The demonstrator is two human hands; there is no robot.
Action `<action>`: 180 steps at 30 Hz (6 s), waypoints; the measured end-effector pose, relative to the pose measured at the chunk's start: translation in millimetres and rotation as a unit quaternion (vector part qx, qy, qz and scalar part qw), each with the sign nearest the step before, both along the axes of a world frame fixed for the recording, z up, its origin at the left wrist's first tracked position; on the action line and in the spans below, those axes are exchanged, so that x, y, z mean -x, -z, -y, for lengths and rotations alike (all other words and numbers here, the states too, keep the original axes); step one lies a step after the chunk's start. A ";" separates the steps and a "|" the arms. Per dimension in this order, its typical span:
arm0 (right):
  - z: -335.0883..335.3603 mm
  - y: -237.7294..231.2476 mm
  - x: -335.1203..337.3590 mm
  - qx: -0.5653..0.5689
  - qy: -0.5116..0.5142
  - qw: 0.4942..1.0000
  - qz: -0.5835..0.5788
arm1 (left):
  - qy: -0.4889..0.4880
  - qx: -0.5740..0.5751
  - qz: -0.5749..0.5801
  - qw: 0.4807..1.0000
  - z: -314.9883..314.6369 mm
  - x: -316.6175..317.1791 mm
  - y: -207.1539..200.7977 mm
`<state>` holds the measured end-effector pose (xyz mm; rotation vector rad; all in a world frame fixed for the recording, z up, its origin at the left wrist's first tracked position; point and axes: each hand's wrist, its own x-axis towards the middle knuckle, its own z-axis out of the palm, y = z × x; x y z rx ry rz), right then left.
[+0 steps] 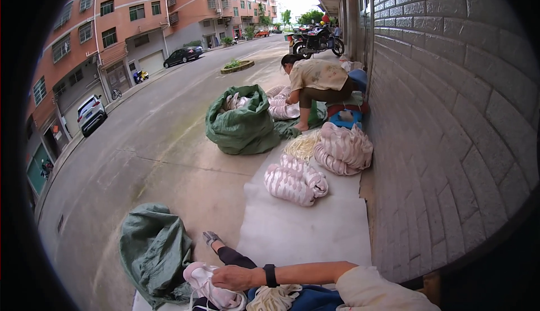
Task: Insert and thread laces through the eyelets of pink and white sneakers.
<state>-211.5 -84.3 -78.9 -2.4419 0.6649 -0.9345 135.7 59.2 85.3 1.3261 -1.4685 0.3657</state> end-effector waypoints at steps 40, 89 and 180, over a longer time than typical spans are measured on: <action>54.2 -131.5 282.3 -0.159 0.372 0.764 0.503 | -0.295 -0.088 -0.331 0.892 -87.2 -125.4 75.8; 66.6 43.4 -40.4 -0.047 0.072 0.977 -0.193 | 0.157 -0.627 -0.326 0.690 141.0 83.2 203.4; 30.6 50.1 -45.7 -0.074 0.104 0.962 -0.240 | 0.152 -0.335 -0.079 0.926 125.1 142.7 230.4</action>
